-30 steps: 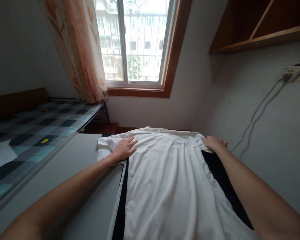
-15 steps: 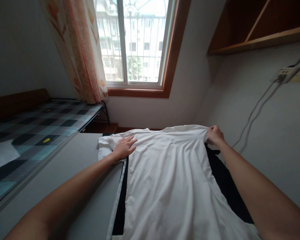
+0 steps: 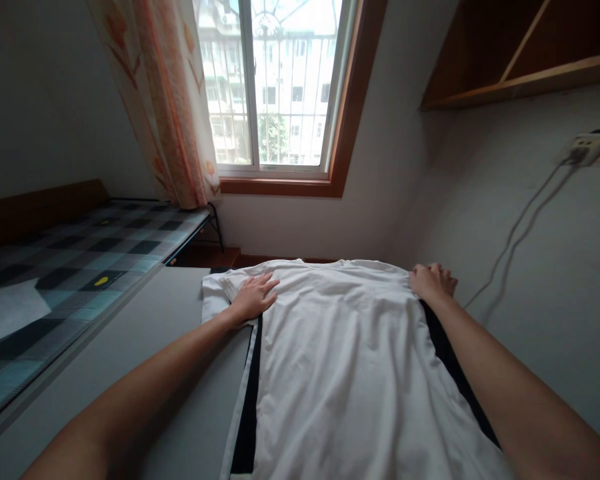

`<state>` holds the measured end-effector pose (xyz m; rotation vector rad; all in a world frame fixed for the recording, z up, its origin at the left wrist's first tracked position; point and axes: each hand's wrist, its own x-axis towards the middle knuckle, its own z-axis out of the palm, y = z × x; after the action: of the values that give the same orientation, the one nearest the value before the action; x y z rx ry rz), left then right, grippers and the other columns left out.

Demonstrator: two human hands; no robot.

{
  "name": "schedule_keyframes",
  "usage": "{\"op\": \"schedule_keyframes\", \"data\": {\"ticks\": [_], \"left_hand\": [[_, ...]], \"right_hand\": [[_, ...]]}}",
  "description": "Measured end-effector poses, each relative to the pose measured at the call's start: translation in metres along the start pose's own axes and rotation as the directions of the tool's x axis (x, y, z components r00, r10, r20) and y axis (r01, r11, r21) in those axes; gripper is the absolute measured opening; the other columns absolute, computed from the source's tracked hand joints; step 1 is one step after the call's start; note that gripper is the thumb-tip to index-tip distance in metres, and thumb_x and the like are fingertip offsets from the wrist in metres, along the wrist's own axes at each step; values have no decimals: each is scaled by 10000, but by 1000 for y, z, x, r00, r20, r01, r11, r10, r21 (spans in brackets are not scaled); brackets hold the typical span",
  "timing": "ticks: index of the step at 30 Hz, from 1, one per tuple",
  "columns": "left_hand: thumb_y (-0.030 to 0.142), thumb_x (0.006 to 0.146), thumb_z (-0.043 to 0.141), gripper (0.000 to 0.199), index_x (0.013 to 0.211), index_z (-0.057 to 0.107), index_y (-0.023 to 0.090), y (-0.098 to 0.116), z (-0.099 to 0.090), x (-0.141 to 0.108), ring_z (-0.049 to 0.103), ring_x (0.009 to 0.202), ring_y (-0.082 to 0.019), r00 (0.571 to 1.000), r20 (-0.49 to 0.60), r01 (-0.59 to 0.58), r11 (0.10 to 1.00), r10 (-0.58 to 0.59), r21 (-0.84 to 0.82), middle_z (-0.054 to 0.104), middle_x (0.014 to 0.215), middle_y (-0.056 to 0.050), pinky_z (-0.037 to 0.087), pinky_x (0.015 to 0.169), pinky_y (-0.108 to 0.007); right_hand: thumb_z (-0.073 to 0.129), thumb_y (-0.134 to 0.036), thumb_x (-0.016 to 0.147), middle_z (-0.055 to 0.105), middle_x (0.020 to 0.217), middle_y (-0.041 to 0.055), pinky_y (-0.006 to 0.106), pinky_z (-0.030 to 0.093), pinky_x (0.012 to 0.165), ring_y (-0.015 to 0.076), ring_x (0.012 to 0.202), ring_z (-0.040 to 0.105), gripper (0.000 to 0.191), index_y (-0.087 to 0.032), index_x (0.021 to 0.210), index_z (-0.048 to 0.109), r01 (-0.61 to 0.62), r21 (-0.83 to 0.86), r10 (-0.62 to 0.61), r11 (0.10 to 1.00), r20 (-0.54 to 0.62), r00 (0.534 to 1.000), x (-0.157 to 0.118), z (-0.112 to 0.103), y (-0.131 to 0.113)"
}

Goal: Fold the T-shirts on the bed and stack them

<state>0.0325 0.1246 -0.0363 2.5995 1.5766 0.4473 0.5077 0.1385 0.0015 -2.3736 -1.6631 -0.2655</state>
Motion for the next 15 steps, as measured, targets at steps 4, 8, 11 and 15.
{"op": "schedule_keyframes", "data": {"ticks": [4,8,11,15], "left_hand": [[402,953,442,477,1398,541,261,-1,1,0,415,1393,-288,1000,-6,-7,1000,7,-7,425,1536,-93,279,1159,-508],[379,947,452,457,1370,566,249,0,1,-3,437,1375,-286,999,-41,0,1000,0,-2,466,1506,-99,300,1150,-504],[311,921,479,405,1286,631,220,3,0,-7,504,1308,-266,991,-134,21,1000,-23,-17,568,1408,-108,354,1124,-454],[266,915,475,353,1202,671,208,7,0,-20,564,1217,-247,975,-215,37,997,-51,-66,641,1299,-100,399,1084,-430]], "right_hand": [[286,-480,971,471,1481,143,495,356,1077,322,1333,444,564,-209,1393,543,165,-28,-158,986,165,974,-15,19,-35],[238,-499,987,423,1533,119,530,238,1147,322,1432,318,618,-186,1486,427,268,-147,-232,952,227,946,-34,30,-53],[207,-497,996,395,1549,134,527,224,1152,318,1445,301,634,-169,1508,386,269,-190,-226,944,221,949,-45,30,-50],[261,-520,985,382,1553,151,519,235,1150,321,1446,303,626,-186,1491,412,365,-156,-326,918,229,917,-61,24,-39]]}}
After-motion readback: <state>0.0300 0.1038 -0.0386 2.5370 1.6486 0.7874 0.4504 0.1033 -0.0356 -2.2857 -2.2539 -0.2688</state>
